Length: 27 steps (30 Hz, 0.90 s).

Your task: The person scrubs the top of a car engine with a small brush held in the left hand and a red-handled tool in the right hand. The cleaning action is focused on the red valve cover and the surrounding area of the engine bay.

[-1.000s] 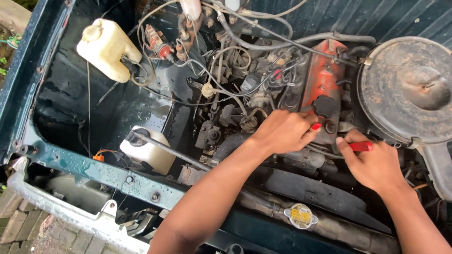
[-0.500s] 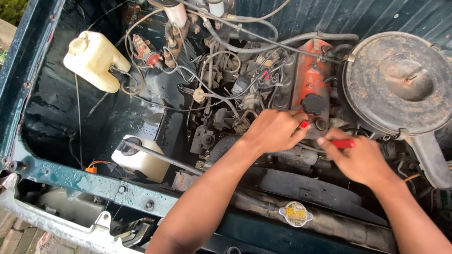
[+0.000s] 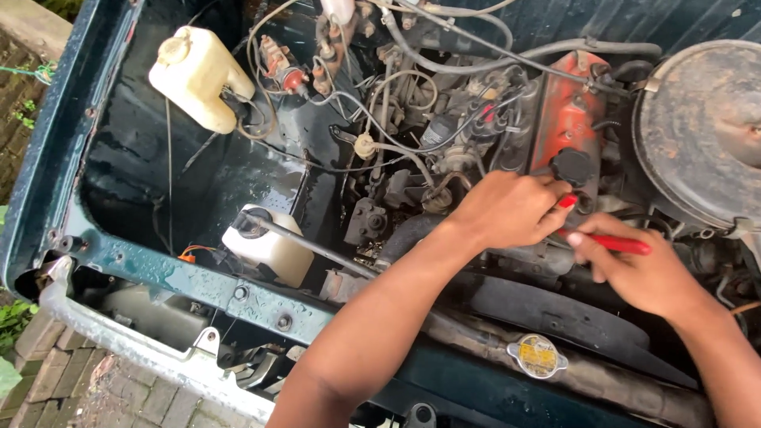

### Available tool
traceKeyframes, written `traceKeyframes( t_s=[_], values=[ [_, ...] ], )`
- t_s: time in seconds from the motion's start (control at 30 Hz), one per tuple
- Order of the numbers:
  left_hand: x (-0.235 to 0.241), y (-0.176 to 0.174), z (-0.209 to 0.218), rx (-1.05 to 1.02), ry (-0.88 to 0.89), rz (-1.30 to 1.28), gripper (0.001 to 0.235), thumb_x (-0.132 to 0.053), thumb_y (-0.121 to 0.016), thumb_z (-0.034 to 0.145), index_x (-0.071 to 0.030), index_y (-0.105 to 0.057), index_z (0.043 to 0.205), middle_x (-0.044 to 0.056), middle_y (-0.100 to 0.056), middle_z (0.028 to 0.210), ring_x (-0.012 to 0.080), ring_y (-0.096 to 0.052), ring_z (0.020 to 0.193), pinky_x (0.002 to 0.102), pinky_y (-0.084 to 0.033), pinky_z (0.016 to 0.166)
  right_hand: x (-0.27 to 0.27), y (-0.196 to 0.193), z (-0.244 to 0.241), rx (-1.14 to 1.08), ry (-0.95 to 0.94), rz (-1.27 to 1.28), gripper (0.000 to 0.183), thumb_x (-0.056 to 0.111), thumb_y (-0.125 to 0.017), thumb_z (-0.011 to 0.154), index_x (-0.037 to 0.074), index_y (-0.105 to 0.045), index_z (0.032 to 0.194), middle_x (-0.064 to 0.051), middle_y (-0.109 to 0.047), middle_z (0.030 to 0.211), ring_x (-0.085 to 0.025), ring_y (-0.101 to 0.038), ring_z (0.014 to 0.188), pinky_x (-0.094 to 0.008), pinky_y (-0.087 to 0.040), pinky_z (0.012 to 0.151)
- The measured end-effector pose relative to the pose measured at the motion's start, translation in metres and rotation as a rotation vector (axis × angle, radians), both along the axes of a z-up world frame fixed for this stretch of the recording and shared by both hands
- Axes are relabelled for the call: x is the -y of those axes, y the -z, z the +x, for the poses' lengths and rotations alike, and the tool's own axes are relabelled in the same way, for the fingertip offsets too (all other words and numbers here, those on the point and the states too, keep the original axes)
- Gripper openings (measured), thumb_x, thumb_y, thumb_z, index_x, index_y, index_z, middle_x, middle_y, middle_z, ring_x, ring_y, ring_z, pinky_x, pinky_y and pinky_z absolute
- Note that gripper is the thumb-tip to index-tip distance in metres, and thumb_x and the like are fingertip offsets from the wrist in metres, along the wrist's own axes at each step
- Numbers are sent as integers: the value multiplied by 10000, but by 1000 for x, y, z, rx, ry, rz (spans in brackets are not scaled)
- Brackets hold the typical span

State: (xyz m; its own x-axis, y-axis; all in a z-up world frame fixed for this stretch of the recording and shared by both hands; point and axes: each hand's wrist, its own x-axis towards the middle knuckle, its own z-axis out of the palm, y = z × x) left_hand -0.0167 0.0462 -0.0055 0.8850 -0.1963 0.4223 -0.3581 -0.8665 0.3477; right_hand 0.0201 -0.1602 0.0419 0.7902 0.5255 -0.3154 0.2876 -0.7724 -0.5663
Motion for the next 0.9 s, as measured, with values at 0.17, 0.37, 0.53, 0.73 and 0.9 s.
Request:
traceKeyframes(
  t_s=[0.17,0.37,0.53,0.73,0.9],
  values=[
    [-2,0,1,-18,5,-1,379,-356,-464,988,-84,-711,1082,72,-741,876,371,-690,626,501,-505,465,23,16,27,339,-10,-456,354,550,-431,1030,288,-668,1034,-92,-811,784,-383,-757,931,-453,-555,831],
    [-6,-6,0,-65,-10,7,389,-368,-432,989,-84,-688,1063,84,-731,917,404,-684,634,530,-495,469,25,21,26,481,-68,-531,362,548,-388,1060,315,-658,1127,-147,-807,899,-420,-744,1021,-496,-583,840],
    [-4,-3,1,-52,-17,8,392,-386,-408,992,-92,-665,1023,70,-738,962,420,-688,653,544,-492,486,16,16,11,56,-100,55,339,322,-587,1026,113,-629,763,-36,-696,545,-164,-616,591,-281,-460,736],
    [-9,-1,2,-6,-5,10,381,-354,-436,1003,-72,-692,1016,59,-730,943,364,-663,567,477,-468,410,20,17,23,192,-57,-195,397,449,-499,1040,186,-658,789,4,-695,533,-183,-680,614,-310,-485,758],
    [-4,-8,-2,-71,-19,-14,335,-337,-394,1026,-126,-653,1045,43,-701,929,368,-683,641,507,-521,477,32,25,35,349,24,-487,413,519,-377,1091,317,-734,1037,-166,-793,800,-422,-716,950,-450,-518,846]
  ],
)
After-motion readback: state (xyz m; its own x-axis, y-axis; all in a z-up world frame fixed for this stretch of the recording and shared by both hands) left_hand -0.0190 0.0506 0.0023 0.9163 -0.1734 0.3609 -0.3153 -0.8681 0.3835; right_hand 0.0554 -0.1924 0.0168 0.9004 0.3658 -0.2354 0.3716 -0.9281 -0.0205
